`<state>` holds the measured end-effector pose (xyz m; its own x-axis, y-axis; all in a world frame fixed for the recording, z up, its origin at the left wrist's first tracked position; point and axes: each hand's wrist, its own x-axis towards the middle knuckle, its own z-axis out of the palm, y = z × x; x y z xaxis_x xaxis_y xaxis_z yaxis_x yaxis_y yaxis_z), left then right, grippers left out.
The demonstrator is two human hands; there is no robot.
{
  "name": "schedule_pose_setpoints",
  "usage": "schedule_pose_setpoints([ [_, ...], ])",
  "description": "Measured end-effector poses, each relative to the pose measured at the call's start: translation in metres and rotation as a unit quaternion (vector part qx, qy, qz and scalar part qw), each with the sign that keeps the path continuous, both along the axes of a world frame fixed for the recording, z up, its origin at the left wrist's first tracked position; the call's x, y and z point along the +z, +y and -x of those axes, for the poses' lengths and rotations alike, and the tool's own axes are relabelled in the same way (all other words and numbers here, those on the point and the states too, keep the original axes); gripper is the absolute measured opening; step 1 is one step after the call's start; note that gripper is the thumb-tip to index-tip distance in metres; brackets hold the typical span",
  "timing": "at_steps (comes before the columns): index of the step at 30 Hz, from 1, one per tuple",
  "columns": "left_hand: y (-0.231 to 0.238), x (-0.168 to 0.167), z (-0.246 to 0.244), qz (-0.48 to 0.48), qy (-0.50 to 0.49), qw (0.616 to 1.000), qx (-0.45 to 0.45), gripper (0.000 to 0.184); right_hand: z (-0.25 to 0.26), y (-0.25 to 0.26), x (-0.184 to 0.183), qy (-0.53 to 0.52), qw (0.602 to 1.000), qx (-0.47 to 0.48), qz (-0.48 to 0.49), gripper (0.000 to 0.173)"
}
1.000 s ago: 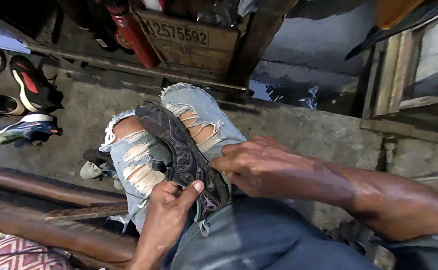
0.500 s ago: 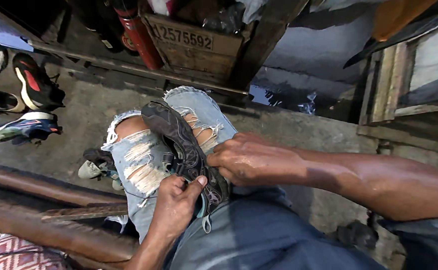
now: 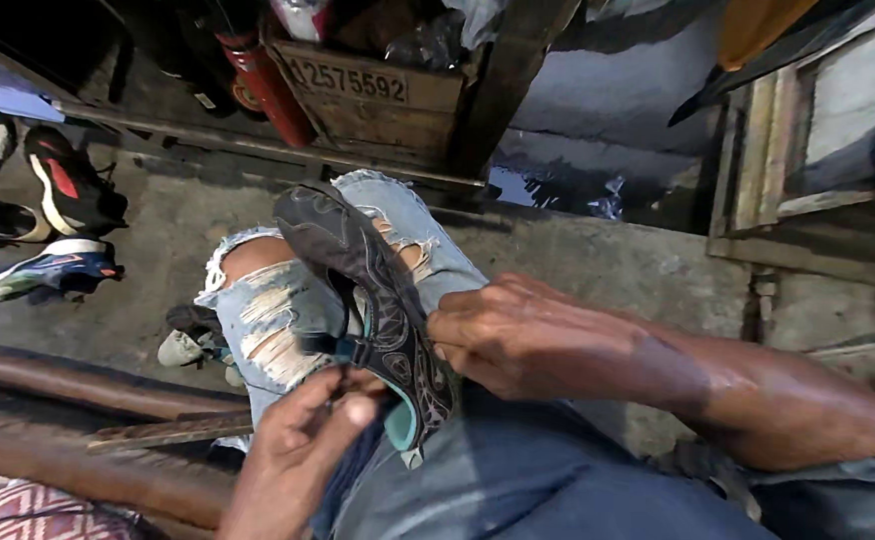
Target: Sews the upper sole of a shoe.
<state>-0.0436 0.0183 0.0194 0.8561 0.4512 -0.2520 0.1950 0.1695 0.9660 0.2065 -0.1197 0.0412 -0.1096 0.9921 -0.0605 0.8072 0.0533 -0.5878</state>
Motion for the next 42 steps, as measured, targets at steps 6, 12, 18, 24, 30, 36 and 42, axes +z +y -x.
schedule_pose_setpoints([
  [6, 0.057, 0.017, 0.061, -0.365, 0.214, 0.903, 0.076, 0.027, -0.009, -0.016, -0.012, -0.001, 0.997, -0.072, 0.017, 0.026],
  [12, 0.007, 0.029, 0.008, -0.489, 0.151, 0.858, -0.034, 0.033, -0.013, -0.019, -0.023, 0.029, 0.997, -0.075, 0.002, 0.025],
  [18, -0.029, -0.009, -0.048, -0.542, 0.118, 0.829, -0.066, 0.017, -0.01, -0.022, -0.027, 0.03, 0.996, -0.089, 0.015, 0.026],
  [24, -0.009, 0.011, -0.026, -0.382, 0.07, 0.915, -0.108, 0.025, -0.012, -0.023, -0.023, 0.028, 0.993, -0.103, 0.041, 0.022],
  [30, -0.03, -0.007, -0.043, -0.524, 0.132, 0.836, -0.093, 0.02, -0.007, -0.016, -0.02, 0.03, 0.995, -0.08, 0.049, 0.023],
  [36, -0.016, 0.006, -0.027, -0.423, 0.062, 0.901, -0.072, 0.023, -0.007, -0.016, -0.014, 0.022, 0.993, -0.08, 0.082, 0.025],
  [42, -0.019, 0.013, -0.032, 0.059, -0.108, 0.99, -0.067, 0.02, -0.008, -0.019, -0.017, 0.011, 0.994, -0.084, 0.074, 0.025],
])
